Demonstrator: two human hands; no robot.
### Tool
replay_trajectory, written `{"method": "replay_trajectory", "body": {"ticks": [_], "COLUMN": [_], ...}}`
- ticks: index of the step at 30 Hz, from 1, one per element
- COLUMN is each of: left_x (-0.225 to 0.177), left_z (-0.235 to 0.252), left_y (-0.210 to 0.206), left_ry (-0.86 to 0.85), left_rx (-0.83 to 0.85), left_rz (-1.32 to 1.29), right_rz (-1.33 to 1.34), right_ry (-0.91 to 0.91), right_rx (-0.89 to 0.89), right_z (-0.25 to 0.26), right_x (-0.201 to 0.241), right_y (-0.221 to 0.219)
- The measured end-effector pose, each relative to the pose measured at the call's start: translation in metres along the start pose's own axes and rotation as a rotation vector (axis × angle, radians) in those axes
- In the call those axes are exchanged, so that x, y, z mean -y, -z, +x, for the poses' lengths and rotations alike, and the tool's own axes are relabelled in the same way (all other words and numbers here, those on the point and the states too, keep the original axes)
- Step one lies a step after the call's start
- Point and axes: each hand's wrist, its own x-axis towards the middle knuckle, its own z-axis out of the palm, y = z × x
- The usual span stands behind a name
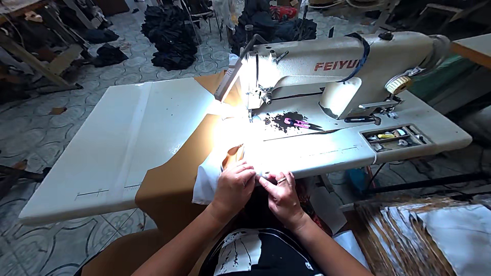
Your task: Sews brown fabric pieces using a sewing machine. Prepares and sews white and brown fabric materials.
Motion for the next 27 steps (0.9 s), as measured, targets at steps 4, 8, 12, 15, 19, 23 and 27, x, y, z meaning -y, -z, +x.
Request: {"method": "replay_trajectory", "body": {"ticks": [4,8,12,15,19,23,27], "left_x": [0.000,0.001,0.003,0.004,0.005,0.005,0.006], "left_z": [-0.001,-0.001,0.000,0.001,0.003,0.003,-0.004], "left_y": [-0.003,0.001,0.002,0.001,0.001,0.009,0.011], "left_ry": [0.007,0.015,0.004,-0.003,-0.023,0.044,0.122], "left_rx": [0.076,0.078,0.080,0.082,0.093,0.157,0.209], "left_rz": [0.043,0.060,0.070,0.063,0.039,0.171,0.219], "right_rz": [0.017,0.056,0.061,0.068,0.069,-0.012,-0.088], "right_ry": [0.011,0.032,0.043,0.052,0.069,0.157,0.228], "right_rx": [0.032,0.067,0.075,0.085,0.167,0.214,0.209], "right_z": [0.003,0.010,0.013,0.016,0.026,0.035,0.039], "right_x": [-0.002,-0.005,-0.005,-0.006,-0.007,-0.012,-0.018], "right_y": [0.004,0.007,0.006,0.005,0.009,0.017,0.022]}}
